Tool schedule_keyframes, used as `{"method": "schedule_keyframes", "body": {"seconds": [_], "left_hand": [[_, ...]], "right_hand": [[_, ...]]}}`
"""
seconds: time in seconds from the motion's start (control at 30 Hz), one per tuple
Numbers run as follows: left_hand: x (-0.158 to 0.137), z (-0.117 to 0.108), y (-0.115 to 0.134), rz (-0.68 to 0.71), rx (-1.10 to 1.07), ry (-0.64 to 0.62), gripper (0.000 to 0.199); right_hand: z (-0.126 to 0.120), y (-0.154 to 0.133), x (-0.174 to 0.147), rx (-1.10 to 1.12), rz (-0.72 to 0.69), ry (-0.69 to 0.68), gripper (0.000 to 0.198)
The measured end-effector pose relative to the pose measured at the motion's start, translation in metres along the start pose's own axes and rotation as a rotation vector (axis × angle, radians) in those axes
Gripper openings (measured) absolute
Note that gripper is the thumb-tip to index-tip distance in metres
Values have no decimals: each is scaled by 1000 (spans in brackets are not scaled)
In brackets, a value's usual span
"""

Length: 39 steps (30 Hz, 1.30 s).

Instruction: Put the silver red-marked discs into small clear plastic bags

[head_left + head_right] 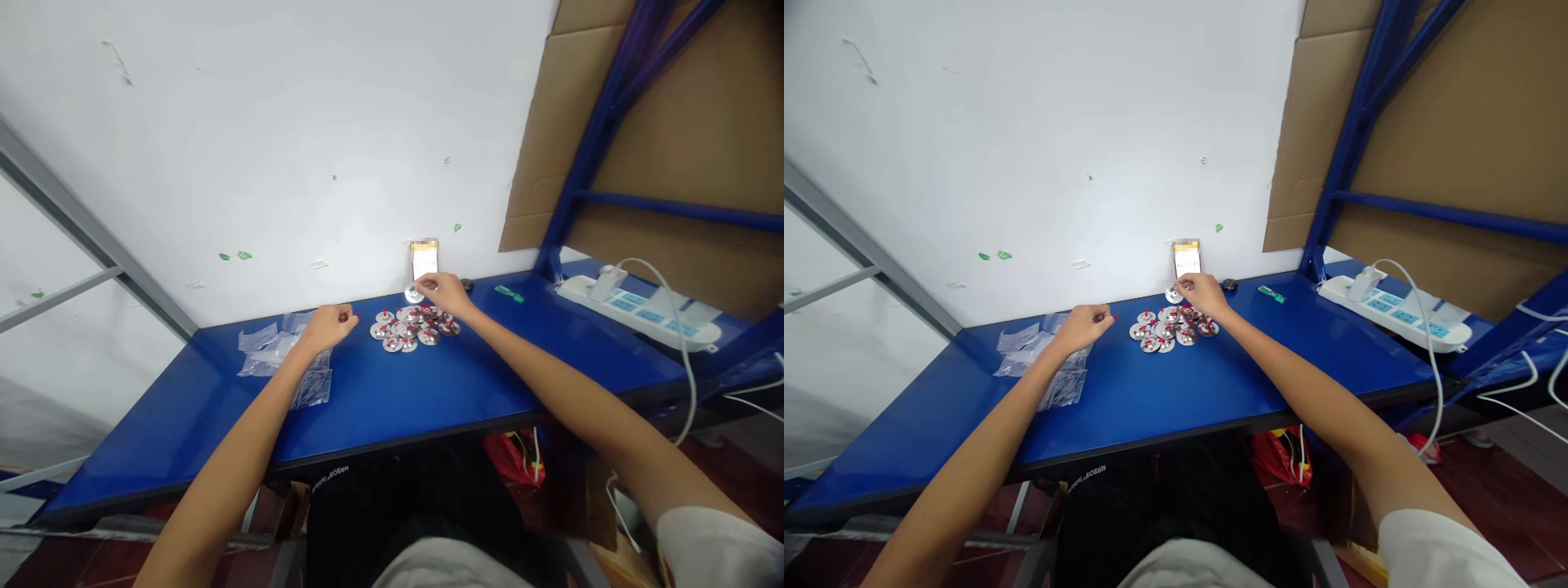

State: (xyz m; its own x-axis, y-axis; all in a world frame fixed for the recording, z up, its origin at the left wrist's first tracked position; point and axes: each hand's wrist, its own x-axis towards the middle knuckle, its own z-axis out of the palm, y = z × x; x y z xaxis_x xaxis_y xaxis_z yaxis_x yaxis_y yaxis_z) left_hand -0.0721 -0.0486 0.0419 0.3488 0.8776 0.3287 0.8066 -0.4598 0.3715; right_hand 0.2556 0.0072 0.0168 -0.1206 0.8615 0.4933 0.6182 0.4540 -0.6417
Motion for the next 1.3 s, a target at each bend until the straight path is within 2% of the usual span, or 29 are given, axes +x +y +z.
{"method": "schedule_keyframes", "body": {"seconds": [0.17,0.33,0.47,0.63,0.8,0.9,1.0,1.07,1.2,1.3], "left_hand": [[0,9,-2,19,-11,-31,27],[1,14,0,19,-18,-41,24],[2,17,2,16,-22,-46,22],[2,19,2,35,-29,-38,22],[3,18,0,20,-34,-34,22],[3,13,-2,5,-26,-62,22],[1,4,-5,2,-17,-172,18],[0,-4,-9,-12,-28,-274,19],[-3,-15,-17,-28,-53,-465,16],[-3,-16,-24,-5,-56,-523,4]], "right_hand": [[2,16,0,-154,-11,32,12],[27,7,4,-96,71,90,11],[45,-1,6,-109,144,5,8],[47,-1,5,-152,170,-93,17],[42,5,7,-144,80,-182,36],[38,5,5,-203,-53,-184,37],[36,0,1,-257,-259,-187,25],[35,-4,-1,-268,-343,-236,27],[39,-8,-4,-215,-370,-338,24],[41,-6,-5,-190,-367,-354,25]]}}
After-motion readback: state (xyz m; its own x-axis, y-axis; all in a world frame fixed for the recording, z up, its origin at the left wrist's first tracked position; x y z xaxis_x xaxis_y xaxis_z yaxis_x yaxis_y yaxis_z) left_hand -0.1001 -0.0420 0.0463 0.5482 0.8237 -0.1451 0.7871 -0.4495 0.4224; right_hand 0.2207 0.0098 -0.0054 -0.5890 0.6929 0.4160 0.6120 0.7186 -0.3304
